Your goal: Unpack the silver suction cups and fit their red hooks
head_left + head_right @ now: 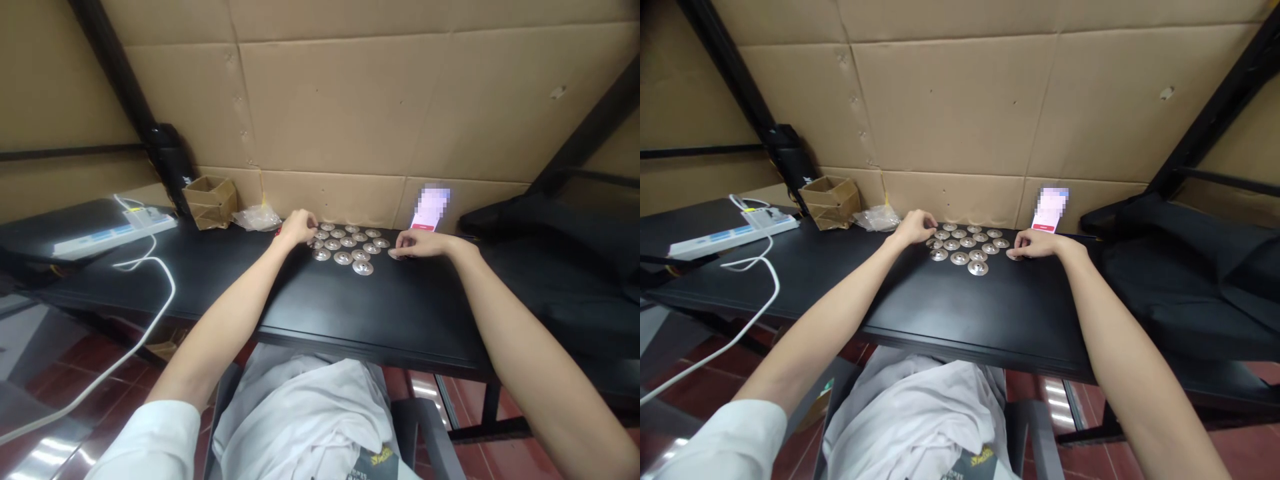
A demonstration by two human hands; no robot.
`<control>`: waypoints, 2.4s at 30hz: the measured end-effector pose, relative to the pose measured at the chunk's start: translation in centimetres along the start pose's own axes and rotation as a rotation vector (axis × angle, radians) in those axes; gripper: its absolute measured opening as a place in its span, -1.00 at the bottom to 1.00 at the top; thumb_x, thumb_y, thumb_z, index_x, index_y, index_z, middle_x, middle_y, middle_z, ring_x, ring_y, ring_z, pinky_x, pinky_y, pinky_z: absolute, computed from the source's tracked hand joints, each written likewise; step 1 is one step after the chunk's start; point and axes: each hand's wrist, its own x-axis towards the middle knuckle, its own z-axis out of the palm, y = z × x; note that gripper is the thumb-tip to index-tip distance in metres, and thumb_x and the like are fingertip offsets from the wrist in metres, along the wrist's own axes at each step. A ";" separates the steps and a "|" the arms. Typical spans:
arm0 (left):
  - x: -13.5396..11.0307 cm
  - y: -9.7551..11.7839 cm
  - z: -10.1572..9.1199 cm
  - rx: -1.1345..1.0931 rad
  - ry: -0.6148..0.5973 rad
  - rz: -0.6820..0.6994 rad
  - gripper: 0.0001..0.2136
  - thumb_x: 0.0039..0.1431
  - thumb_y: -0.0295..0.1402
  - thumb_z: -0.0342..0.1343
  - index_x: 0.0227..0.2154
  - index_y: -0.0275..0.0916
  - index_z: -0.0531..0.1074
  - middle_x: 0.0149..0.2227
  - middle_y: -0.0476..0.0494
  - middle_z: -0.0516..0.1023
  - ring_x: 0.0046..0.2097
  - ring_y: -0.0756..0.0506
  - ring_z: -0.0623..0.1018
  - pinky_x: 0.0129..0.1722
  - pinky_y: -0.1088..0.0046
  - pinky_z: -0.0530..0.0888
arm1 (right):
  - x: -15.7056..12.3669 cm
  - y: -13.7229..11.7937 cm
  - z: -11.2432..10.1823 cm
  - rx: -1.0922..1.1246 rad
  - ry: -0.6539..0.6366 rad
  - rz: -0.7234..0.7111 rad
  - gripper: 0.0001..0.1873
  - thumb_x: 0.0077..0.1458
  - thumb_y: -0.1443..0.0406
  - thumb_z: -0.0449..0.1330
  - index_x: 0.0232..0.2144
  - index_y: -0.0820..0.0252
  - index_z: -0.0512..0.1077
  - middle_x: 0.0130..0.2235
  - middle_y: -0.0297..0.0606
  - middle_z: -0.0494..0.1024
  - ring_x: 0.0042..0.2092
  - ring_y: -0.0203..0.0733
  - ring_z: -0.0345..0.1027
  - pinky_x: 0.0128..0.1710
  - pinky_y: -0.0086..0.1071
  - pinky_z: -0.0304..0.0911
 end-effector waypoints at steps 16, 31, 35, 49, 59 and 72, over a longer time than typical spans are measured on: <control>-3.8 7.0 3.6 -0.044 -0.707 0.581 -0.14 0.28 0.35 0.05 0.55 0.15 0.11 0.64 -0.12 -0.16 0.63 -0.38 -0.12 0.55 -0.13 -0.08 | 0.8 2.5 -0.6 0.020 0.051 -0.116 -0.62 0.08 -0.02 0.33 -0.25 0.14 0.60 -0.27 -0.14 0.71 -0.24 -0.04 0.59 -0.20 -0.28 0.42; -4.0 7.4 4.5 0.032 -0.536 0.470 -0.13 0.33 0.44 -0.32 0.54 0.11 0.13 0.64 -0.15 -0.18 0.63 -0.40 -0.20 0.50 -0.31 -0.39 | 1.1 1.6 -0.2 0.062 0.324 -0.152 -0.86 0.04 0.36 0.27 -0.31 0.17 0.62 -0.33 -0.19 0.73 -0.26 -0.06 0.61 -0.20 -0.29 0.47; -4.1 8.1 4.7 -0.010 -0.462 0.531 -0.26 0.43 0.32 -0.28 0.37 -0.02 0.37 0.62 -0.22 -0.01 0.63 -0.37 -0.08 0.53 -0.26 -0.33 | 1.1 1.3 -0.1 0.135 0.394 -0.209 -0.77 0.02 0.39 0.27 -0.20 0.20 0.57 -0.32 -0.16 0.72 -0.27 -0.06 0.60 -0.17 -0.26 0.48; -4.1 8.5 5.4 -0.043 -0.378 0.617 -0.45 0.56 0.10 -0.25 0.35 0.01 0.38 0.57 -0.19 0.16 0.59 -0.27 0.07 0.54 -0.17 -0.18 | 0.7 -0.5 0.1 0.243 0.601 -0.187 -0.75 0.09 0.21 0.35 -0.17 0.17 0.55 -0.25 -0.11 0.67 -0.22 0.00 0.57 -0.05 -0.10 0.50; -2.9 8.0 6.0 -0.446 0.128 0.381 -0.71 0.46 -0.06 0.14 -0.02 -0.18 0.44 -0.07 -0.20 0.67 -0.06 -0.17 0.62 0.02 0.26 0.50 | 1.1 -7.0 3.3 0.868 0.448 -0.321 -0.42 -0.09 -0.03 0.58 -0.11 0.10 0.55 -0.17 -0.20 0.65 -0.21 -0.04 0.62 -0.06 -0.08 0.59; -2.5 8.5 6.1 -0.599 0.227 0.389 -0.89 0.43 -0.29 0.16 -0.22 -0.19 0.50 -0.19 -0.14 0.65 -0.15 -0.11 0.62 -0.04 0.30 0.55 | 3.1 -9.0 6.3 1.322 0.672 -0.228 -0.47 -0.19 0.05 0.67 -0.28 0.02 0.50 -0.21 -0.17 0.71 -0.04 0.15 0.68 0.14 0.12 0.61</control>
